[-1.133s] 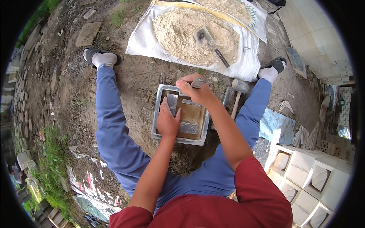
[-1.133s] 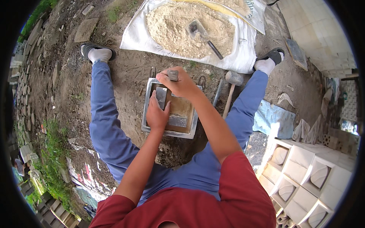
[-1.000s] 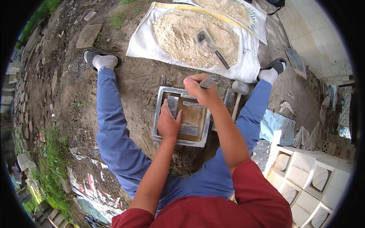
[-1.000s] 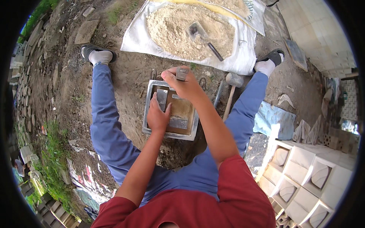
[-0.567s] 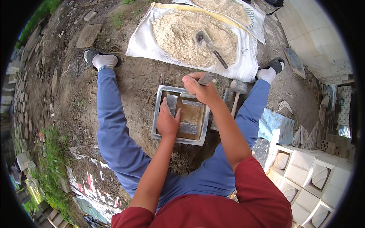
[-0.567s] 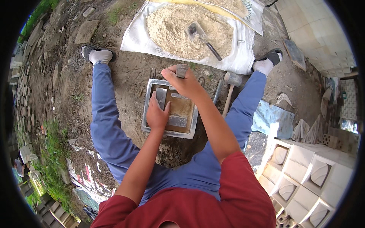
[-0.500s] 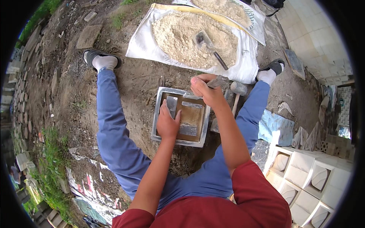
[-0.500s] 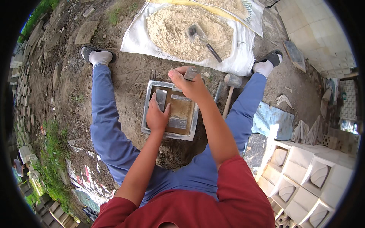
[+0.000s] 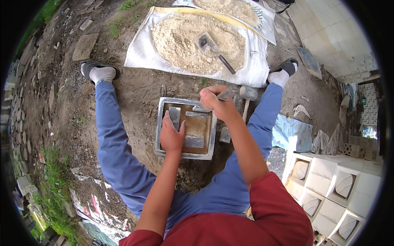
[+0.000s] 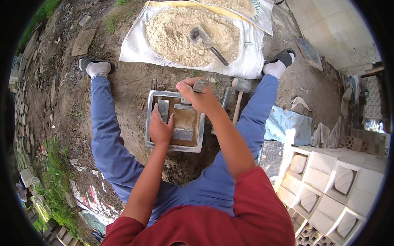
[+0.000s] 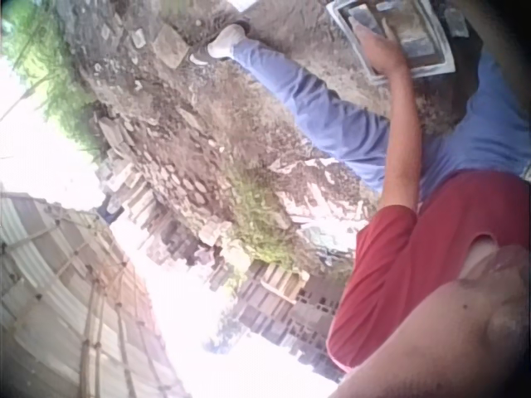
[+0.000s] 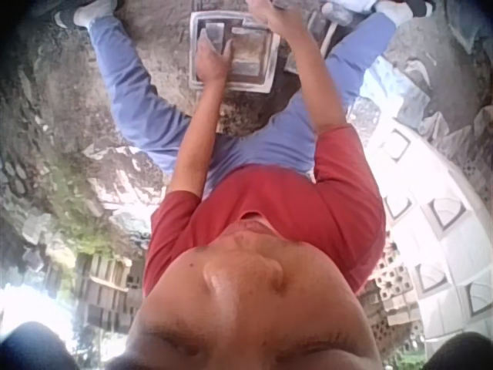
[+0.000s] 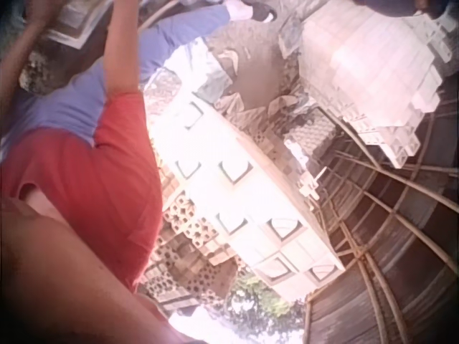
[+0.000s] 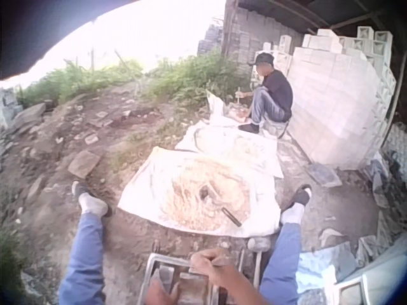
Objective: The person cleans and scrapes the surface of a metal mold with a handheld scraper, then wipes the internal surfaces of the mold with their hand.
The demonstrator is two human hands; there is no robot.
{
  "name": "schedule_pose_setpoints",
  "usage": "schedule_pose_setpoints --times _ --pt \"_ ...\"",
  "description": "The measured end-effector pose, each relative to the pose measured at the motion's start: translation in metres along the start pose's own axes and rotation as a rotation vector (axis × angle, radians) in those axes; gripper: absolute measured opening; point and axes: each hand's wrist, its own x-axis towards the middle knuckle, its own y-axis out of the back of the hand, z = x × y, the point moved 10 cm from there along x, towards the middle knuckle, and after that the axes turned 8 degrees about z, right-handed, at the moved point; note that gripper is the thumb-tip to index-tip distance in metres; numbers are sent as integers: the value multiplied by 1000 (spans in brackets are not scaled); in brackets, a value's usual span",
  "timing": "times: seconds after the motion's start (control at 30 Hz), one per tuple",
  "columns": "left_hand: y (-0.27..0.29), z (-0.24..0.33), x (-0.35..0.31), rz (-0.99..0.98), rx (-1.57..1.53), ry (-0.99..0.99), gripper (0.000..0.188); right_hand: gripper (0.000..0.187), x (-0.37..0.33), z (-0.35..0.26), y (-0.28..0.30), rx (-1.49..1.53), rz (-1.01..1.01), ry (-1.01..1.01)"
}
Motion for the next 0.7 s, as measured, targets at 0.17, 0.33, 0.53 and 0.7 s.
schedule_pose_setpoints --times 0.17,0.33,0.53,0.7 --pt "1 9 2 5 -8 -14 79 29 -1 0 -5 -341 -106 129" --pt "2 11 3 14 -10 -21 78 33 -4 4 7 -152 42 27" --pt "-1 7 2 -4 17 3 77 29 -8 0 18 -275 -79 105" --pt "4 2 0 21 6 -14 76 34 -7 -2 13 -273 9 128"
